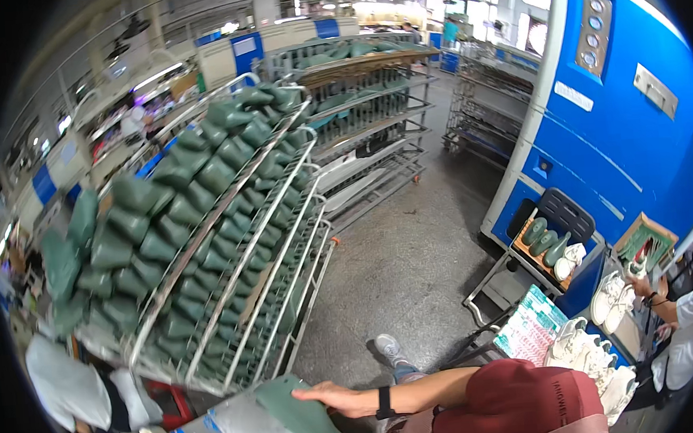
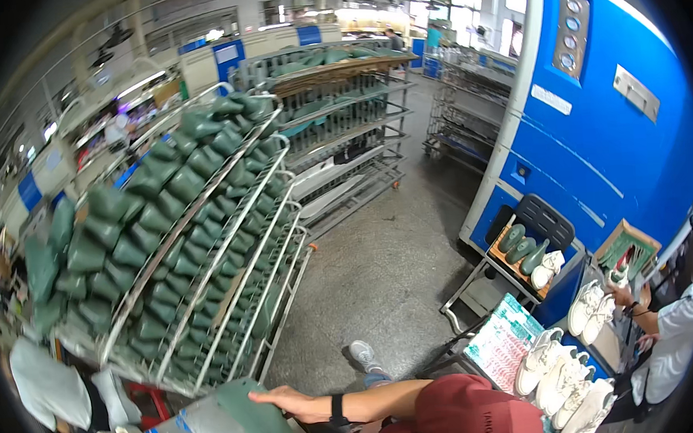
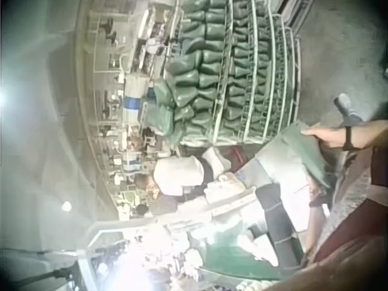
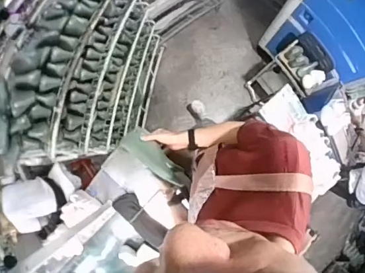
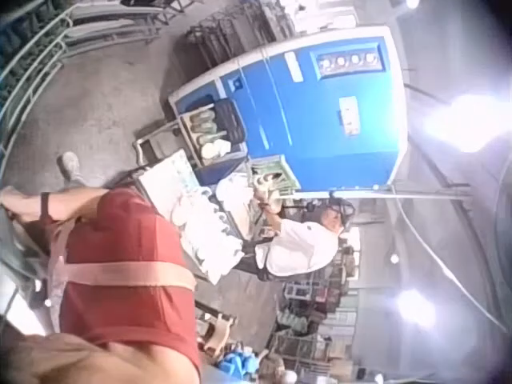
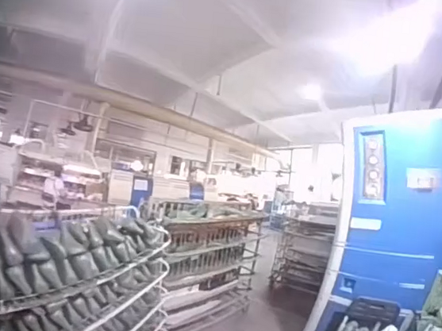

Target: The person picks up a shoe last from a rack, inserts it into a shoe, and presses the sole against a rotating brush. They then remove the shoe last and place the shoe on a conveyor belt, repeating the process.

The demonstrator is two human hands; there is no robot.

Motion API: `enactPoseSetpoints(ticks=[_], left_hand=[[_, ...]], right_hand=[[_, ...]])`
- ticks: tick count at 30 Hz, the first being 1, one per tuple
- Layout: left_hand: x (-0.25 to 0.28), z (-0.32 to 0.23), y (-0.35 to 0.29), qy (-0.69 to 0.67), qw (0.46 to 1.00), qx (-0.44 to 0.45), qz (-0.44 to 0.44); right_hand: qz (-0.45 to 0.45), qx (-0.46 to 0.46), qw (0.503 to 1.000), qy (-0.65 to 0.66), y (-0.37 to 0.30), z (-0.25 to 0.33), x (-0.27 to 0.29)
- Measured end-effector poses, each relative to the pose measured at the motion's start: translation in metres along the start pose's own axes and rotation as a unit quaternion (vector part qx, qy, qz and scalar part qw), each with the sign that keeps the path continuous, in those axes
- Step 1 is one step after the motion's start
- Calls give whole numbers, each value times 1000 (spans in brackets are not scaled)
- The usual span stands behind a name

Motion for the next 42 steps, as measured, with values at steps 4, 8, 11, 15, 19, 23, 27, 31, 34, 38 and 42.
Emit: enactPoseSetpoints(ticks=[4, 8, 11, 15, 19, 23, 27, 31, 34, 38, 42], left_hand=[[-194, -40, 88, -95, 981, 122, 120], [-326, -81, 195, 250, 956, -146, 50], [-429, -135, 189, 380, 879, -274, 91], [-424, -158, 202, 454, 862, -225, -21], [-305, -124, 251, 450, 862, -222, -77], [-266, -118, 245, 494, 846, -137, -148], [-238, -99, 370, 645, 728, -222, 69], [-340, -113, 409, 592, 796, 61, 107], [-408, -75, 420, 641, 736, 95, 196], [-469, 7, 386, 709, 614, 58, 341], [-516, 104, 286, 753, 480, 80, 444]], right_hand=[[-109, 99, 979, 143, 6, 86, 115], [-187, 113, 915, 339, 22, 180, 232], [-181, 182, 884, 391, 46, 273, 311], [-162, 414, 832, 331, 106, 493, 408], [-283, 523, 764, 250, 183, 711, 568], [-329, 570, 744, -113, 184, 689, 533], [-352, 448, 799, -192, 155, 442, 548], [-486, 99, 824, -275, 38, 156, 524], [-636, -39, 746, -193, -135, 50, 468], [-818, -31, 569, -79, -327, -11, 359], [-950, -16, 312, -18, -488, -90, 285]])
Point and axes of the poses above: each hand's wrist, its own y-axis towards the middle knuckle, its own x-axis out of the back of the hand, z = x × y, the point moved 7 cm from there along y, towards the middle knuckle, and after that the axes turned 14 degrees about x, right-handed, at the moved point
